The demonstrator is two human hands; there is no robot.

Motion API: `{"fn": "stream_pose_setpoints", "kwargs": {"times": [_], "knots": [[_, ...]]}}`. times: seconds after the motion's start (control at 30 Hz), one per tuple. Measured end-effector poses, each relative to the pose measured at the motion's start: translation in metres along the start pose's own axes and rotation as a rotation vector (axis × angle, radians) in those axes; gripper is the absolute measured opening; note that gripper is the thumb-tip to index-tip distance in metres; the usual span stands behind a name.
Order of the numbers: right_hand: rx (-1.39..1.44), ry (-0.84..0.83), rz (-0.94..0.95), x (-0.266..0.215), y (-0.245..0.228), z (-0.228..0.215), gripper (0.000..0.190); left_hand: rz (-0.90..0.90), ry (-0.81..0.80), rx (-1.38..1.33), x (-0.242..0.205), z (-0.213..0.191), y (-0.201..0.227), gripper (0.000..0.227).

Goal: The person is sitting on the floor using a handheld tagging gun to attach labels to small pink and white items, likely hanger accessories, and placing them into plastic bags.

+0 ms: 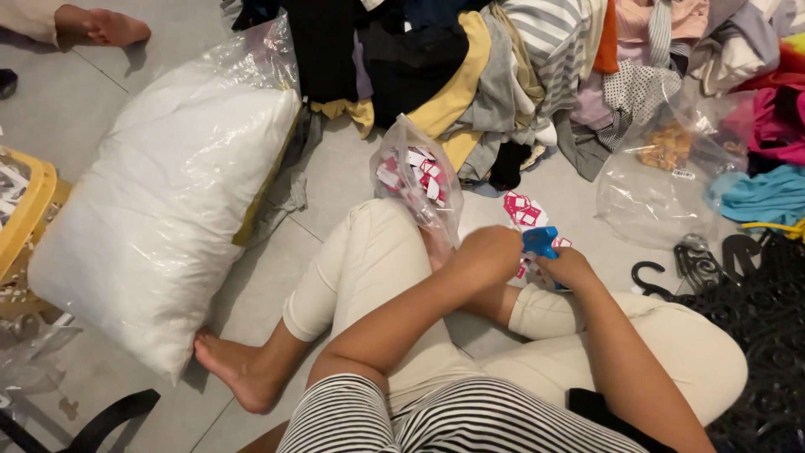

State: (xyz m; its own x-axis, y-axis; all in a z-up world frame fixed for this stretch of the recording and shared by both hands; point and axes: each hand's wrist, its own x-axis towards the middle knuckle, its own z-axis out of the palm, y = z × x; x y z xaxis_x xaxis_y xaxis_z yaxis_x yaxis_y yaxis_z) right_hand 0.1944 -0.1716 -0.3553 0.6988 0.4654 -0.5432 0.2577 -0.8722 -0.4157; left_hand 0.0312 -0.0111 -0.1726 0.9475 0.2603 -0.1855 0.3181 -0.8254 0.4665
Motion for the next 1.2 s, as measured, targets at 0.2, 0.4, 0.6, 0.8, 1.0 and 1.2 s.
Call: {"fn": "stream_pose_setpoints", "kwargs": {"times": [0.2,0.4,0.6,0.8,1.0,1.2], "knots": [[-0.006,0.079,0.114,-0.003,0.003,-0.008,0.063,0.09,0.046,0.035,0.034,0.114,-0.048,0.018],[0.129,0.101,0.065,-0.02,-0.005,-0.022,0.057,0.1,-0.012,-0.194,0.037,0.129,-0.059,0.047],[0.083,0.089,0.016,-0.032,-0.021,-0.023,0.058,0.084,-0.037,-0.076,0.055,0.155,-0.083,0.024],[0.107,0.05,-0.019,-0.031,-0.02,-0.021,0.059,0.106,-0.041,-0.031,0.05,0.133,-0.071,0.039],[0.112,0.023,-0.014,-0.048,-0.033,-0.027,0.062,0.1,-0.066,-0.006,0.058,0.149,-0.075,0.024],[0.122,0.073,-0.023,-0.048,-0.034,-0.031,0.059,0.1,-0.034,0.012,0.069,0.169,-0.087,0.021]]}}
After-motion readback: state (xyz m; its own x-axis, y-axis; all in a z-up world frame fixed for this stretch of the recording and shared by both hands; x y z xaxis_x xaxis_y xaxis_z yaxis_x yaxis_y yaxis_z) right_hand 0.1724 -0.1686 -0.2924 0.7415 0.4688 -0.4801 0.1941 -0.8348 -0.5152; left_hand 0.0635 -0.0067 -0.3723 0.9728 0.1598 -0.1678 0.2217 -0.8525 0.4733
